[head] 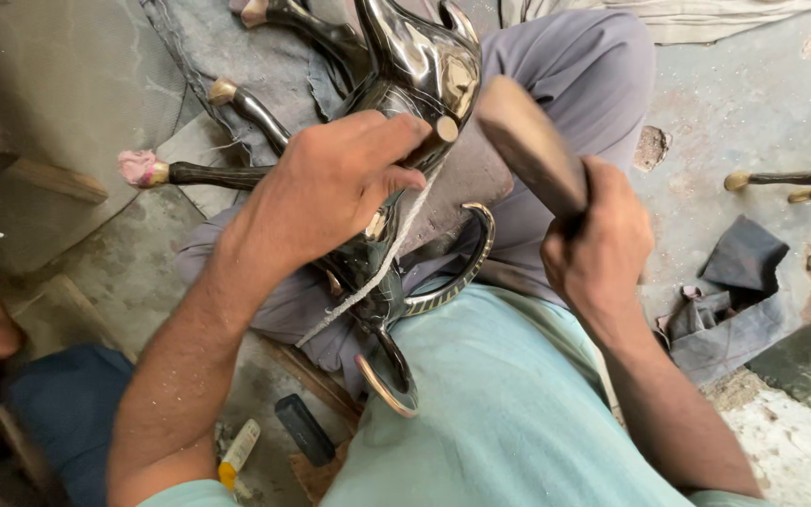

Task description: The person sits on the floor and uses a metal chisel and hammer to engrave a decorative pattern onto a polished metal animal figurine. They repeatedly strike the chisel to create a textured design on the figurine's body.

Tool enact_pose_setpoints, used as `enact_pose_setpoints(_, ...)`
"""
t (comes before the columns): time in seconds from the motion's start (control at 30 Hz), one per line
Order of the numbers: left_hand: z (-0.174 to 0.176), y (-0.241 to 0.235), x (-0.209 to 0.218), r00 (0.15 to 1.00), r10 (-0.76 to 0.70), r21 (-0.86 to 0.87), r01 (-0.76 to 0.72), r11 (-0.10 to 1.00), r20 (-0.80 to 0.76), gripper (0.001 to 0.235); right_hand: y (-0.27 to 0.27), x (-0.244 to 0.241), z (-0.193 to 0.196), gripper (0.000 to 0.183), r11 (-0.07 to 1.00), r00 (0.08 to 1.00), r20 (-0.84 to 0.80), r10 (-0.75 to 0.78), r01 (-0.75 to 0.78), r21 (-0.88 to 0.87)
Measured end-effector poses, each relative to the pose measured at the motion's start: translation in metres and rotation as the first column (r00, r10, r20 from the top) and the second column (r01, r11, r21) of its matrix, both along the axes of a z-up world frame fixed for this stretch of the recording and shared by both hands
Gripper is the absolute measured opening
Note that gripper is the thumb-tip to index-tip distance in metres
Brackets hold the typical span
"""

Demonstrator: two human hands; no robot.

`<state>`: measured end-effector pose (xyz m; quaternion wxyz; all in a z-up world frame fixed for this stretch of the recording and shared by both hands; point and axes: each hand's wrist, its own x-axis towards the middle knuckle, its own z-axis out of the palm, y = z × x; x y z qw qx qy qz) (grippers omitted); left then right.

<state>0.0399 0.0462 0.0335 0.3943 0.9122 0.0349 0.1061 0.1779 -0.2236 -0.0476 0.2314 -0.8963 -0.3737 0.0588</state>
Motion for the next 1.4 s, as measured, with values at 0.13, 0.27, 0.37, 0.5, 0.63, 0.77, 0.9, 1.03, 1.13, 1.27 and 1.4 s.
enact_pose_setpoints(0.13,-0.001,0.002,0.004,0.99,-0.063,0.09,0.075,0.993,-0.126,0.031,0.009,0.005,-0.005,0.058,0.999,0.997,0.079,0.017,-0.013,-0.05)
enact_pose_setpoints(0.27,0.004,0.001,0.008,0.978,-0.098,0.141,0.125,0.982,-0.183,0.025,0.004,0.013,0.0,0.054,0.989,0.98,-0.197,-0.023,0.051,0.138)
enact_pose_setpoints(0.37,0.007,0.0,0.011,0.962,-0.114,0.156,0.156,0.975,-0.25,0.022,-0.004,0.015,0.007,0.043,0.947,0.955,-0.295,-0.019,0.111,0.3)
enact_pose_setpoints(0.5,0.006,-0.004,0.008,0.956,-0.104,0.157,0.151,0.976,-0.275,0.024,0.0,0.017,0.02,0.026,0.918,0.986,-0.165,0.003,0.063,0.393)
enact_pose_setpoints(0.63,0.002,-0.008,-0.004,0.987,0.018,0.101,-0.002,0.995,-0.162,0.023,0.02,0.031,0.044,0.035,0.964,0.964,0.174,0.202,-0.227,0.136)
enact_pose_setpoints(0.77,-0.008,-0.013,-0.015,0.988,0.14,0.056,-0.137,0.989,-0.059,0.029,0.039,0.056,0.071,0.028,0.93,0.919,0.154,0.363,-0.368,0.004)
enact_pose_setpoints(0.9,-0.021,-0.023,-0.023,0.952,0.306,-0.009,-0.306,0.952,-0.013,0.032,0.052,0.065,0.106,0.029,0.914,0.917,-0.022,0.398,-0.395,0.092)
enact_pose_setpoints(1.03,-0.032,-0.037,-0.032,0.891,0.453,0.008,-0.453,0.892,0.021,0.033,0.07,0.067,0.129,0.037,0.797,0.672,0.445,0.592,-0.403,-0.45)
enact_pose_setpoints(1.13,-0.038,-0.048,-0.041,0.829,0.558,-0.032,-0.557,0.83,0.046,0.026,0.075,0.068,0.135,0.03,0.764,0.623,0.452,0.639,-0.441,-0.472)
enact_pose_setpoints(1.27,-0.048,-0.062,-0.043,0.701,0.709,-0.193,-0.688,0.7,0.074,0.029,0.076,0.075,0.128,0.028,0.737,0.554,0.488,0.674,-0.46,-0.495)
enact_pose_setpoints(1.4,-0.059,-0.068,-0.042,0.692,0.693,-0.189,-0.666,0.721,0.202,0.026,0.08,0.087,0.115,0.026,0.725,0.462,0.559,0.688,-0.458,-0.514)
